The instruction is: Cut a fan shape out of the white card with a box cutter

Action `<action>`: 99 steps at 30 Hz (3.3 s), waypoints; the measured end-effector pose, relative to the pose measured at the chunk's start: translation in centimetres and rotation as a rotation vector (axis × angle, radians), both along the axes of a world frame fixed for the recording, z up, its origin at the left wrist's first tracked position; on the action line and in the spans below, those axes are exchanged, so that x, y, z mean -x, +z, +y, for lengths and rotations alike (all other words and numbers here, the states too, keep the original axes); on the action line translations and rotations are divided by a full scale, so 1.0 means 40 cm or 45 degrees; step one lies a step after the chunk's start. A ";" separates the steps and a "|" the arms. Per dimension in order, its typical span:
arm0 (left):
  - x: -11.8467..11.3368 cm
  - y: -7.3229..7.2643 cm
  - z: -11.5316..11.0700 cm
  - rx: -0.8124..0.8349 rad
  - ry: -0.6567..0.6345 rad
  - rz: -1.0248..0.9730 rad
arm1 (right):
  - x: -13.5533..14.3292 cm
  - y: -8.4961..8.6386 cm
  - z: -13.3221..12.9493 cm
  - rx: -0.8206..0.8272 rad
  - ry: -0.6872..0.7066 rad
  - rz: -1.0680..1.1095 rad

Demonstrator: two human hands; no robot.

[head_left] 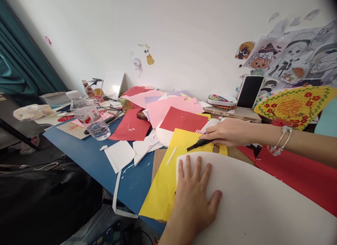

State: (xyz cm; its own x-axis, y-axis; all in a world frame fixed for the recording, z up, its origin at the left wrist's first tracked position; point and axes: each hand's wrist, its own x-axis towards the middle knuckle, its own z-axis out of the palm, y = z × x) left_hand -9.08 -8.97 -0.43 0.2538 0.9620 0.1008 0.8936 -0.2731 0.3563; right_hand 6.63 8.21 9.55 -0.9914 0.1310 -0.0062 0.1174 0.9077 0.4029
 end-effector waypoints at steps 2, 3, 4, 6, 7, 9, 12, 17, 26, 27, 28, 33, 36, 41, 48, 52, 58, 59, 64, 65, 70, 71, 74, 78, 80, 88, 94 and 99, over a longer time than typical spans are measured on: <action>-0.001 -0.002 -0.001 -0.015 0.002 0.002 | 0.013 0.003 -0.013 0.003 -0.001 -0.073; -0.001 -0.003 -0.001 -0.020 0.002 0.002 | 0.019 0.004 -0.019 0.002 -0.011 -0.103; -0.001 -0.004 0.000 -0.023 0.001 0.001 | 0.025 0.004 -0.024 0.000 -0.028 -0.122; -0.001 -0.004 0.000 -0.025 -0.004 -0.004 | 0.034 0.004 -0.030 0.004 -0.065 -0.159; -0.001 -0.004 0.001 -0.025 -0.005 -0.006 | 0.038 0.003 -0.032 0.011 -0.081 -0.176; -0.001 -0.004 0.001 -0.021 -0.003 -0.009 | 0.045 0.003 -0.031 0.034 -0.095 -0.201; -0.001 -0.003 -0.001 -0.020 0.000 -0.016 | 0.061 0.004 -0.027 0.061 -0.081 -0.208; 0.000 -0.004 -0.003 -0.016 0.002 -0.024 | 0.096 0.003 -0.025 0.055 -0.027 -0.231; -0.001 -0.004 -0.005 -0.023 0.005 -0.021 | 0.108 0.009 -0.016 0.095 0.045 -0.212; -0.001 -0.004 -0.005 -0.022 0.005 -0.022 | 0.108 0.013 -0.016 0.099 0.040 -0.224; -0.001 -0.004 -0.005 -0.023 0.006 -0.022 | 0.108 0.016 -0.015 0.105 0.033 -0.241; 0.001 -0.005 -0.001 -0.028 0.005 -0.015 | 0.079 0.021 0.002 0.120 0.028 -0.281; 0.001 -0.005 -0.001 -0.030 0.005 -0.010 | 0.049 0.021 0.007 0.131 0.022 -0.253; 0.000 -0.003 -0.003 -0.036 0.011 -0.014 | 0.018 0.021 -0.007 0.105 0.005 -0.214; 0.001 -0.004 0.001 -0.044 0.006 0.001 | 0.006 0.013 -0.006 0.039 0.044 -0.159; 0.002 -0.004 -0.001 -0.048 0.024 0.003 | 0.002 0.009 -0.006 0.059 0.033 -0.156; 0.002 -0.004 -0.001 -0.027 0.036 -0.012 | -0.004 0.012 -0.017 0.103 -0.026 -0.166; 0.002 -0.004 -0.001 -0.025 0.037 -0.015 | -0.005 0.014 -0.020 0.116 -0.041 -0.167; 0.000 -0.004 0.000 -0.027 0.038 -0.021 | -0.009 0.014 -0.027 0.138 -0.082 -0.168; 0.000 -0.005 -0.001 -0.026 0.038 -0.020 | -0.009 0.013 -0.027 0.140 -0.084 -0.165; 0.002 -0.005 -0.001 -0.026 0.043 -0.018 | -0.027 0.002 -0.015 0.110 -0.143 -0.163; 0.003 -0.005 -0.001 -0.025 0.042 -0.019 | -0.038 0.000 -0.011 0.104 -0.148 -0.164; 0.003 -0.003 0.001 -0.022 0.037 -0.021 | -0.085 -0.008 -0.002 0.099 -0.128 -0.144; 0.000 -0.007 0.004 -0.019 0.042 -0.012 | -0.140 -0.021 -0.007 0.046 -0.167 -0.074; -0.003 -0.011 0.004 -0.026 0.049 -0.001 | -0.149 -0.025 -0.016 0.013 -0.190 -0.062; 0.017 0.059 0.038 -0.104 0.047 0.162 | -0.163 -0.032 -0.093 0.237 -0.632 0.361; 0.044 0.117 0.151 0.077 0.152 0.069 | -0.178 -0.080 -0.158 0.814 -1.252 0.723; 0.072 0.136 0.215 0.309 0.098 -0.180 | -0.201 -0.128 -0.175 1.276 -1.588 0.759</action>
